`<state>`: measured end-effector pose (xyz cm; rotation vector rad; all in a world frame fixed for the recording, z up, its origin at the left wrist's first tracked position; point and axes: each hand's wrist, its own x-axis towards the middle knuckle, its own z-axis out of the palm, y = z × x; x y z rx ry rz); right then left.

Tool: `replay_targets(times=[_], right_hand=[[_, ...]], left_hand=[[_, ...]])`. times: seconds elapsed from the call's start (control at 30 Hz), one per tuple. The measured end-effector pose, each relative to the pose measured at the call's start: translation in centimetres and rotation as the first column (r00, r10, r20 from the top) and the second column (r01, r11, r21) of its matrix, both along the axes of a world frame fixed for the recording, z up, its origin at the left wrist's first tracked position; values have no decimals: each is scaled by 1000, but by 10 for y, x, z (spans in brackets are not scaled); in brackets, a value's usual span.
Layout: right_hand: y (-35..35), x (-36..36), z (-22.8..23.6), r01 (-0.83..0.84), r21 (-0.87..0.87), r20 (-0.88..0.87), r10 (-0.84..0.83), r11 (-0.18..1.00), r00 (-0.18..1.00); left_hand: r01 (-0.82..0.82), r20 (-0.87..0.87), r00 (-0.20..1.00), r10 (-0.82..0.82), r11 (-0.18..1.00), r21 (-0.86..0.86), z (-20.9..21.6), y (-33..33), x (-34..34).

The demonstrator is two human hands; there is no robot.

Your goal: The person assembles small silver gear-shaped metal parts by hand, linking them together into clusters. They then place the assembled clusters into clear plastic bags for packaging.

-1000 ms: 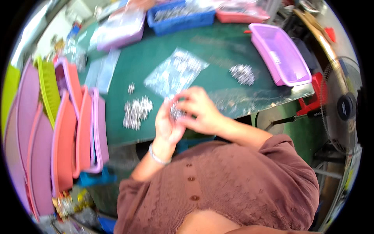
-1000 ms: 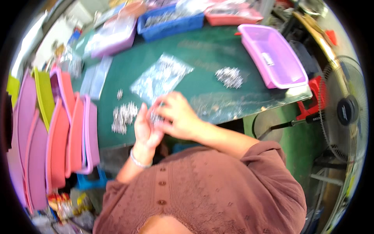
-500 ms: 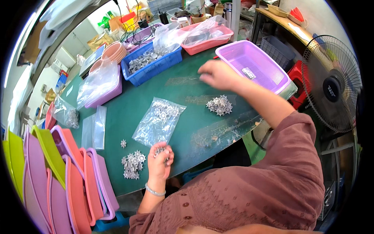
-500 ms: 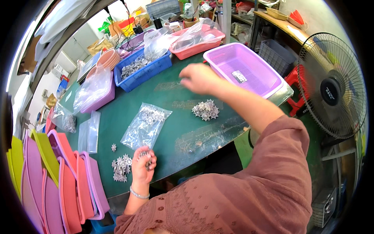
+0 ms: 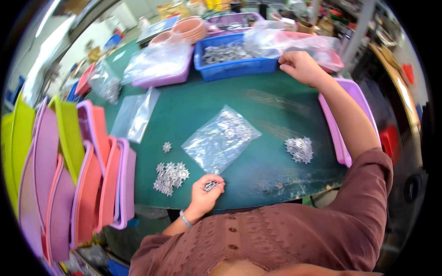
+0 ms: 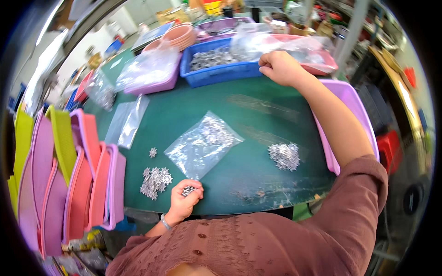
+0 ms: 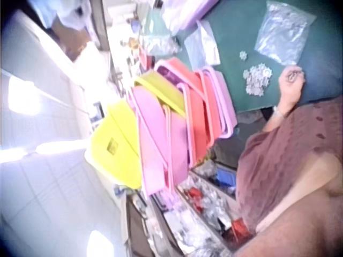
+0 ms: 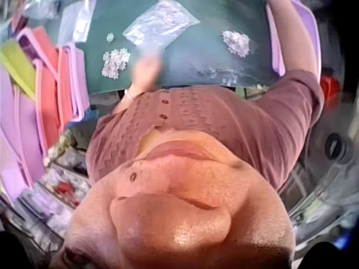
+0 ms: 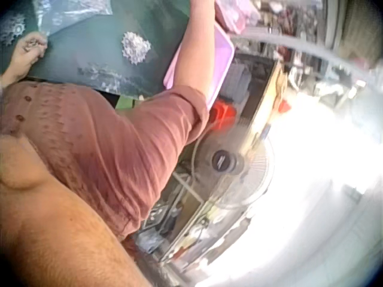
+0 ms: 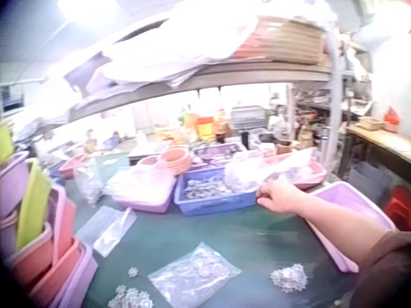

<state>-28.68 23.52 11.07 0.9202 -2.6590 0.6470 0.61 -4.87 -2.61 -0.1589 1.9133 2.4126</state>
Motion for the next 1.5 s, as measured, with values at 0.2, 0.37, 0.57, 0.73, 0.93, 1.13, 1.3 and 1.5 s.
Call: replay_targets(times=[0.2, 0.37, 0.57, 0.73, 0.93, 1.13, 1.3, 1.5], right_hand=[[-129, -43, -18, -209, 42, -14, 210, 977, 978], [-243, -61, -40, -312, 64, -22, 314, 948, 949], [-326, -92, -65, -143, 54, -200, 151, 988, 968], [-346, -110, -70, -90, 175, -103, 109, 980, 989], [-350, -120, -53, -31, 151, -64, 41, 988, 997], [-350, -154, -44, -20, -141, -120, 3, 990, 993], [-353, -145, -52, -497, 111, -37, 504, 860, 863], [-368, -127, -66, -435, 137, -116, 451, 890, 885]], left_hand=[[44, -37, 998, -41, 997, 67, 1, -8, 0], [58, 28, 997, -71, 950, 308, -3, -21, 2], [-29, 58, 998, 7, 922, 385, 25, -58, 10], [-95, -173, 974, 148, 955, 280, 65, -94, -10], [-200, -222, 944, 246, 957, 210, 88, -120, -53], [-241, -309, 902, 301, 946, 218, 80, -127, -84], [-277, -300, 903, 307, 951, 138, 63, -130, -90], [-298, -256, 908, 331, 941, 162, 57, -134, -89]])
